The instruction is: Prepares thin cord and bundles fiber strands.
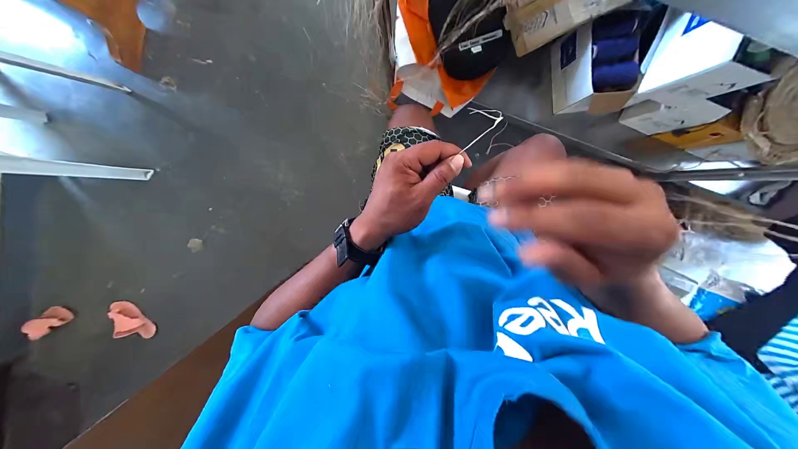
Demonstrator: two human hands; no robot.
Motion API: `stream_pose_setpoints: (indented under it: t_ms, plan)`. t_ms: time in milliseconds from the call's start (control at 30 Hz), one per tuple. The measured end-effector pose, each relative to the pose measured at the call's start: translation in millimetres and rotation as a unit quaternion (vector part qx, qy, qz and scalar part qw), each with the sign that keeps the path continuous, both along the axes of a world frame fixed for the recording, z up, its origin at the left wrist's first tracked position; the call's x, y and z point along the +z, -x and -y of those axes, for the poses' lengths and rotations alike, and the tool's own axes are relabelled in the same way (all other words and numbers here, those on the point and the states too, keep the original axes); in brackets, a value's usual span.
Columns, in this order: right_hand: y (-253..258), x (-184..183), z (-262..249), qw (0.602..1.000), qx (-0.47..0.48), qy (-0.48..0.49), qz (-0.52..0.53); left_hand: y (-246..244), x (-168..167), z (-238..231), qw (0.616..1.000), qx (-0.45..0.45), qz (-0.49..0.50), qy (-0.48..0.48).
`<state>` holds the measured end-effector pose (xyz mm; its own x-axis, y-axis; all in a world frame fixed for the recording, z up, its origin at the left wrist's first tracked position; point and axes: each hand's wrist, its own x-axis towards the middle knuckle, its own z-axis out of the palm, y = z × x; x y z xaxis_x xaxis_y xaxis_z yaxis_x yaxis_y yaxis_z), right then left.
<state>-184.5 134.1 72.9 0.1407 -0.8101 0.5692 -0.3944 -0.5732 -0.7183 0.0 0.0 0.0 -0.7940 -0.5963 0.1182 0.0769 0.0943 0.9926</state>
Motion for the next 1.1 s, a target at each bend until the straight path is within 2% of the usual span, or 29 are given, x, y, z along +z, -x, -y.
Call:
stream_pose_setpoints:
  t_ms: [67,133,200,300,467,533,633,733,800,933,1000,1100]
  plan:
    - [10,-23,13,0.992,-0.071,-0.004,-0.104,0,2,-1,0.999,-0.030,0.029,0.013]
    - [22,-43,19,0.980,-0.086,-0.047,-0.175,1,3,0,0.997,-0.061,0.043,0.033]
    - [38,-59,20,0.982,-0.077,-0.089,-0.147,2,3,0,0.995,-0.072,0.050,0.042]
    - [65,-65,13,0.984,-0.062,-0.142,-0.090,5,1,-2,0.994,-0.066,0.072,0.052]
    - [79,-70,1,0.963,-0.106,-0.198,-0.147,10,-8,-9,0.988,-0.072,0.127,0.054]
    - [78,-62,-5,0.945,-0.189,-0.176,-0.203,12,-11,-11,0.986,-0.067,0.141,0.055]
    - [59,-45,-10,0.929,-0.288,-0.069,-0.221,11,-14,-8,0.985,-0.059,0.151,0.053]
    - [22,-51,-11,0.950,-0.235,-0.039,-0.202,10,-15,-4,0.982,-0.069,0.167,0.062]
    - [12,-68,-6,0.959,-0.182,-0.081,-0.200,11,-15,-2,0.978,-0.081,0.173,0.077]
    - [23,-93,-6,0.969,-0.166,-0.152,-0.099,6,-15,4,0.979,-0.103,0.155,0.084]
    - [27,-93,-9,0.969,-0.172,-0.147,-0.094,1,-16,5,0.984,-0.100,0.146,0.035]
    - [23,-101,-13,0.964,-0.199,-0.128,-0.124,-6,-18,6,0.977,-0.121,0.116,-0.128]
